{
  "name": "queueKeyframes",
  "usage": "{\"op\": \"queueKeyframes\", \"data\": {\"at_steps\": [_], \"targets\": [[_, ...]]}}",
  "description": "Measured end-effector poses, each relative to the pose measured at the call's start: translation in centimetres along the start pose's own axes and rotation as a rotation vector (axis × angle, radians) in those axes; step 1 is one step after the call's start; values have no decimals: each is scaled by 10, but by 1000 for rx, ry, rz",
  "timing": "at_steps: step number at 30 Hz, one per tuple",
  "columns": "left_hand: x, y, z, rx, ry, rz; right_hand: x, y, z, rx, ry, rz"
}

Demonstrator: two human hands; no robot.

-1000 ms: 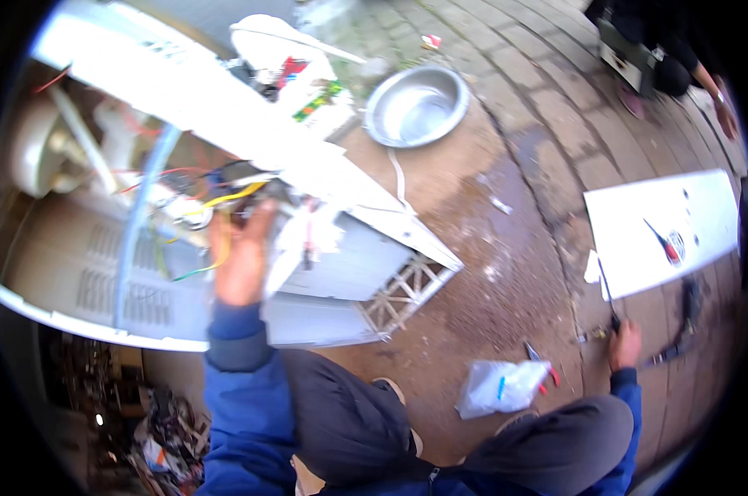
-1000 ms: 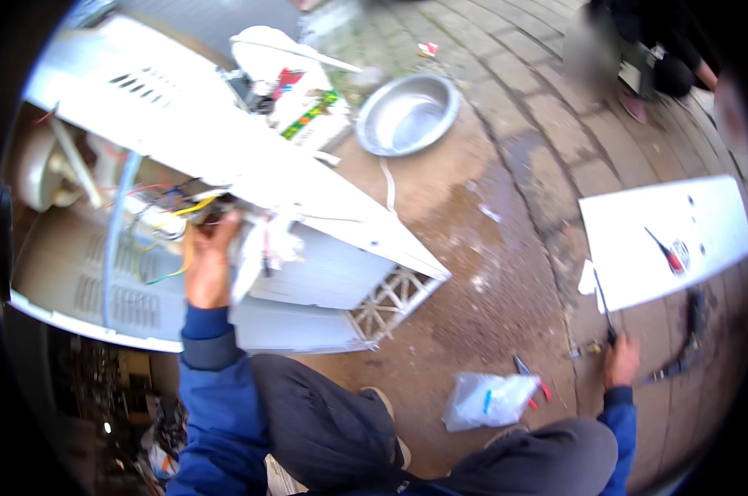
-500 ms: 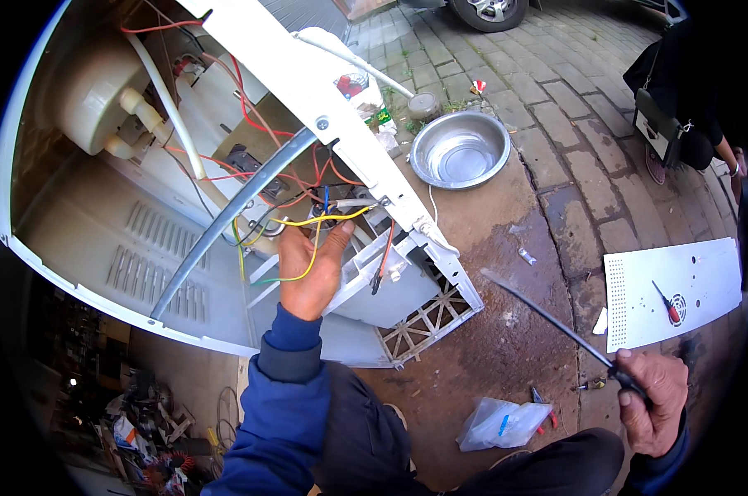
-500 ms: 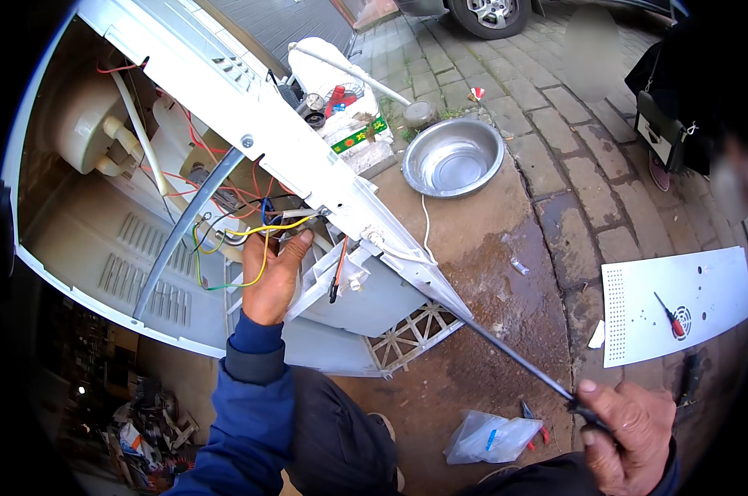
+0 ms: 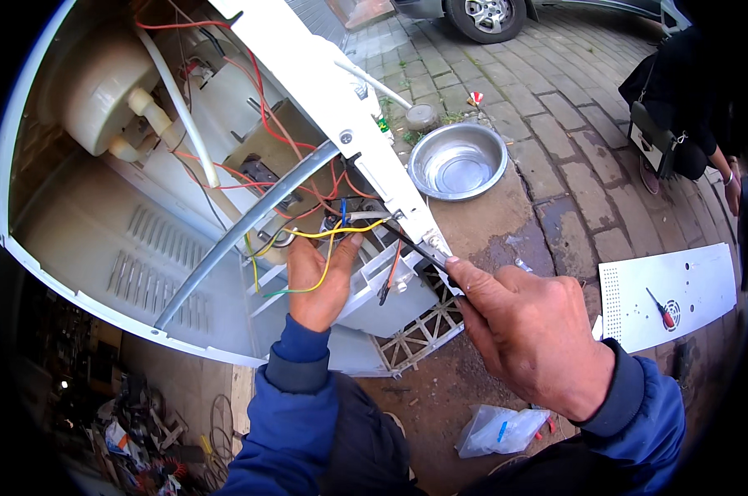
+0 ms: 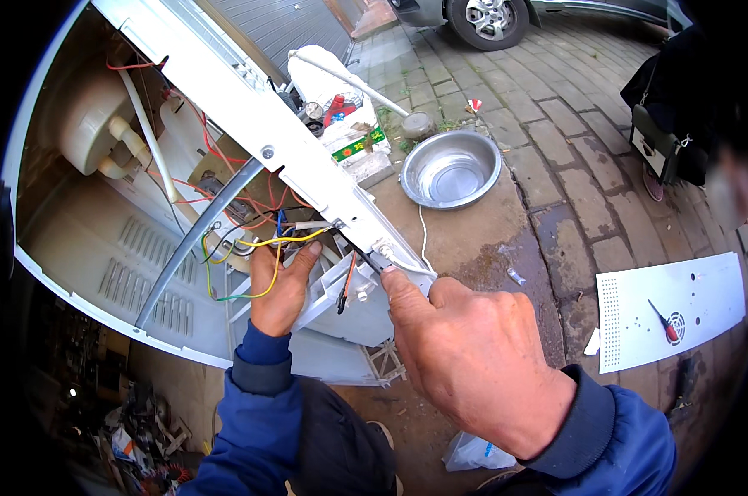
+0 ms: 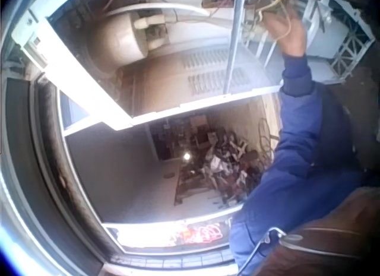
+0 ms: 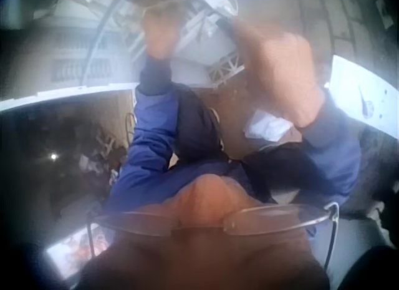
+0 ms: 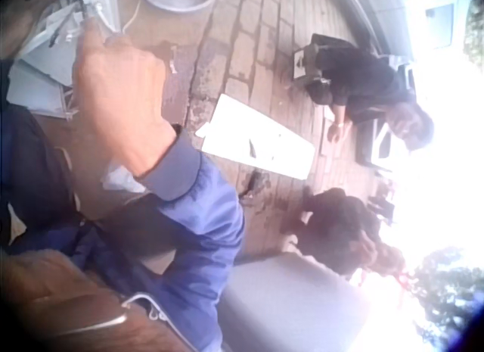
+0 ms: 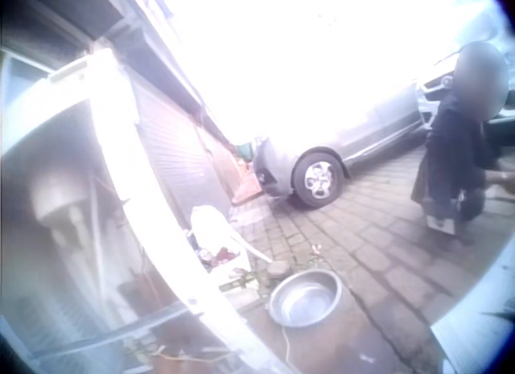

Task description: The person compares two cylindrical heating elements, then retrieves a new element from a drawer inside a cluttered workshop. They return outside to install the new element into a disassembled appliance, connecting wires and securing the unit.

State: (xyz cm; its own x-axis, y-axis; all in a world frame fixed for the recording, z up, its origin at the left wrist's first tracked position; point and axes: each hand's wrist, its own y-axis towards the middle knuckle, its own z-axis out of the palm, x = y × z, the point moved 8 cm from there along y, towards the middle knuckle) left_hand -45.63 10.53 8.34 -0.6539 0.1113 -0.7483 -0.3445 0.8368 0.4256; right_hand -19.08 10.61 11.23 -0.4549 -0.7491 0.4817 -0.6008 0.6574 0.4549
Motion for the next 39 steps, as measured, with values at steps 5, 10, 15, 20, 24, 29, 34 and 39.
{"op": "queueKeyframes", "data": {"at_steps": [5, 10, 15, 20, 24, 29, 34, 39], "targets": [[0, 0, 0, -17, 30, 2, -3, 10, 11, 151, 12, 48], [-9, -2, 2, -13, -13, -3, 8, 18, 14, 121, -80, 13], [-5, -2, 3, -16, -67, -7, 19, 19, 14, 71, -164, -76], [-4, -3, 1, -3, 38, -4, 27, 27, 15, 123, -186, -126], [-6, 0, 1, -6, 79, 11, 35, 29, 13, 42, -201, -208], [-7, 0, 0, -15, 112, 32, 41, 32, 15, 21, -171, -281], [4, 3, -1, 19, 10, -9, 27, 36, 18, 7, -83, -254], [8, 8, -2, -45, -264, -80, 24, 38, 20, 8, -78, -212]]}}
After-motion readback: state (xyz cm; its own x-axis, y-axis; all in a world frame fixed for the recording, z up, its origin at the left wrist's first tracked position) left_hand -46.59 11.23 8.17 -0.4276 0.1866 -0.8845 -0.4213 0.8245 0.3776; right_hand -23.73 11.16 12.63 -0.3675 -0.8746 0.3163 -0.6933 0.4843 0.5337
